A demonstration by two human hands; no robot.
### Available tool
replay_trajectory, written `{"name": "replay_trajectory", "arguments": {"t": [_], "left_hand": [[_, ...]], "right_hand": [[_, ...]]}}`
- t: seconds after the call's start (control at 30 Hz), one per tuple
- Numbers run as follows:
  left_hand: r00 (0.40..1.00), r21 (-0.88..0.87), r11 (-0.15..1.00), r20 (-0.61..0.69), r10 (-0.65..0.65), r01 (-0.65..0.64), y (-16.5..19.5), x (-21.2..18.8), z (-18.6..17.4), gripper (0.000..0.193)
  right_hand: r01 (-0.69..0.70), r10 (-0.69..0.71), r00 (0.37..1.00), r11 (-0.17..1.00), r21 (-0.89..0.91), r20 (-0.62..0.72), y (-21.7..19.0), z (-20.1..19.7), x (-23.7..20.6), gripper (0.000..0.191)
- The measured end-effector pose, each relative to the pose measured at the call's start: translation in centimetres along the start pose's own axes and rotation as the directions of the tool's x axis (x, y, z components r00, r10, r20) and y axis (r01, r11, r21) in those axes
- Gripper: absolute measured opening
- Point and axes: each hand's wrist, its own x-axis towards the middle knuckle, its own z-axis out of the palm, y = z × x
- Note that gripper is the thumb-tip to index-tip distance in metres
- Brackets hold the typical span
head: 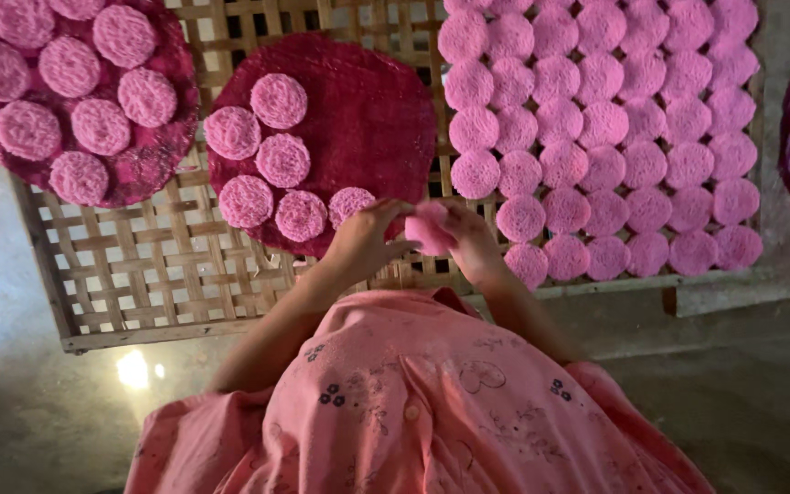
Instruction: The person peels thin pink plastic discs off round pink rice cakes arranged on woven bamboo trays and stacks the peeled plastic sheets on the concrete table beside the trays, working through the cakes one at a time by hand.
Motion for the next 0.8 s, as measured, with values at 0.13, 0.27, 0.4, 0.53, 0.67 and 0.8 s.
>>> {"name": "replay_trajectory", "arguments": {"t": [0.13, 0.27, 0.4, 0.53, 0.67, 0.8], "left_hand": [[0.896, 0.462, 0.887, -0.386, 0.219, -0.018, -2.9, -0.1, -0.5, 0.066], [0.922, 0.325, 0.946, -0.367, 0.126, 0.0, -5.9, -1.2, 0.0, 0.064], [0.932, 0.351, 0.927, -0.362, 0.003, 0.133, -7.2, -0.6, 0.2, 0.046], [0.854, 0.434, 0.9, -0.479, 0.202, 0.03, -6.7, 0.0, -0.2, 0.034], [0.965, -0.027, 1.0, -0.261, -0.012, 0.005, -3.8, -1.1, 1.0, 0.015], [0.936, -0.268, 0.897, -0.105, 0.336, -0.352, -0.4, -3.2, 3.8, 0.051]], "right_hand": [[0.015, -0.078, 0.978, 0.951, -0.308, -0.193, 0.2, -1.8, -2.5, 0.023], [0.161, -0.396, 0.904, 0.67, -0.725, -0.164, -1.5, -3.1, -3.2, 0.029], [0.052, -0.454, 0.869, 0.482, -0.875, -0.198, -3.1, -3.2, -2.4, 0.029], [0.044, -0.569, 0.806, 0.336, -0.941, -0.165, -3.5, -3.5, -2.2, 0.039], [0.165, -0.515, 0.835, 0.568, -0.806, -0.192, -2.2, -2.9, -2.9, 0.035], [-0.295, 0.263, 0.956, 0.856, 0.424, 0.133, -0.3, -1.0, -4.6, 0.044]]}}
